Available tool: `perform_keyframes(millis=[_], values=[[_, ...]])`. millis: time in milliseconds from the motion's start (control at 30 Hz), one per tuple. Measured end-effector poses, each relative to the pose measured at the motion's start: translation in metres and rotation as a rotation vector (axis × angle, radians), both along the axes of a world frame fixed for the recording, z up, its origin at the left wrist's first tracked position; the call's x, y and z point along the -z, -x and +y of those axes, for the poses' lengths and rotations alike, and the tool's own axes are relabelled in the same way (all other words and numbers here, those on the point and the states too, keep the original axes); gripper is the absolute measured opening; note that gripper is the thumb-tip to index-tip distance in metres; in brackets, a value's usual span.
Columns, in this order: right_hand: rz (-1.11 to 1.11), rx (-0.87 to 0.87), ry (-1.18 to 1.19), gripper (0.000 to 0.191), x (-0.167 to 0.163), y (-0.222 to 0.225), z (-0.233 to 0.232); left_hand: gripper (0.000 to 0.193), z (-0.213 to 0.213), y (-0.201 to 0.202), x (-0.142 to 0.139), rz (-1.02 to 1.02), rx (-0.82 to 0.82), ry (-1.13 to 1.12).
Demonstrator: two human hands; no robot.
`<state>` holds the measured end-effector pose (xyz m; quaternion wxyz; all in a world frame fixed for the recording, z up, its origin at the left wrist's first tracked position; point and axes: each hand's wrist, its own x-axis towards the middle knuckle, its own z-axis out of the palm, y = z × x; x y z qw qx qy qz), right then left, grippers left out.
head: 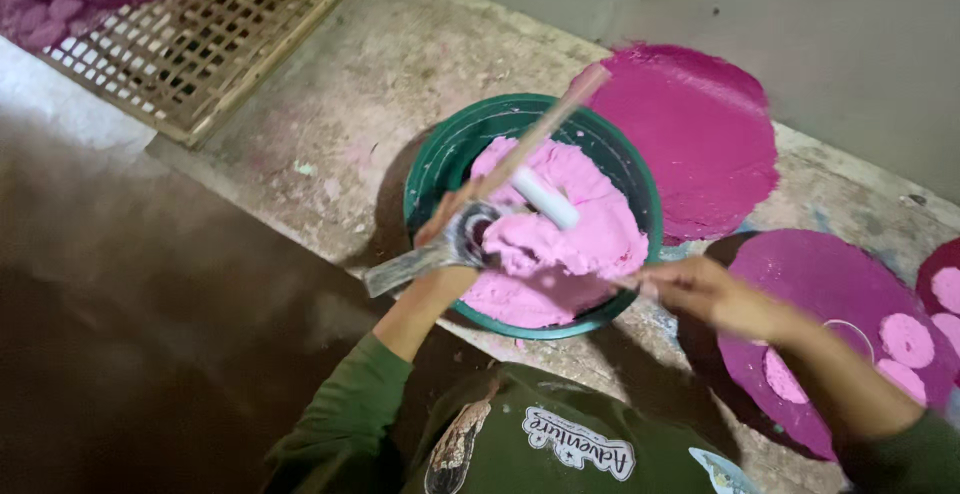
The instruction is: The person scoops pink dough from a large green basin into a wooden hand press and squeezes the press to extrude round dough discs onto a round board. They repeat the cycle, filling boards with discs and moving filled boards aside.
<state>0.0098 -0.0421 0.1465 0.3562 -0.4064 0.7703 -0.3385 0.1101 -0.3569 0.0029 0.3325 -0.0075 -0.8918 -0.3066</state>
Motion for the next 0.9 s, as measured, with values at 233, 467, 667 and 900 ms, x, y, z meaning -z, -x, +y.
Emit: perform_keyframes(millis=[233, 467, 667, 900], values=[[0.895, -0.232, -0.618, 0.046, -0.04, -0.024, -0.063, 0.077, 0.047, 0.022, -0.012, -0.246, 0.194, 0.185], [1.18, -0.302, -0.329, 0.043, -0.054, -0.046, -0.031, 0.061, 0.036, 0.004, -0.019, -0.606, 0.246, -0.004], [1.126, -0.197, -0.445, 0.028, -0.085, -0.036, -0.042, 0.056, 0.025, 0.02, -0.02, -0.264, 0.19, 0.063], [1.191, -0.292, -0.411, 0.033, -0.039, -0.039, -0.057, 0.05, 0.03, 0.024, -0.03, -0.569, 0.113, -0.067]])
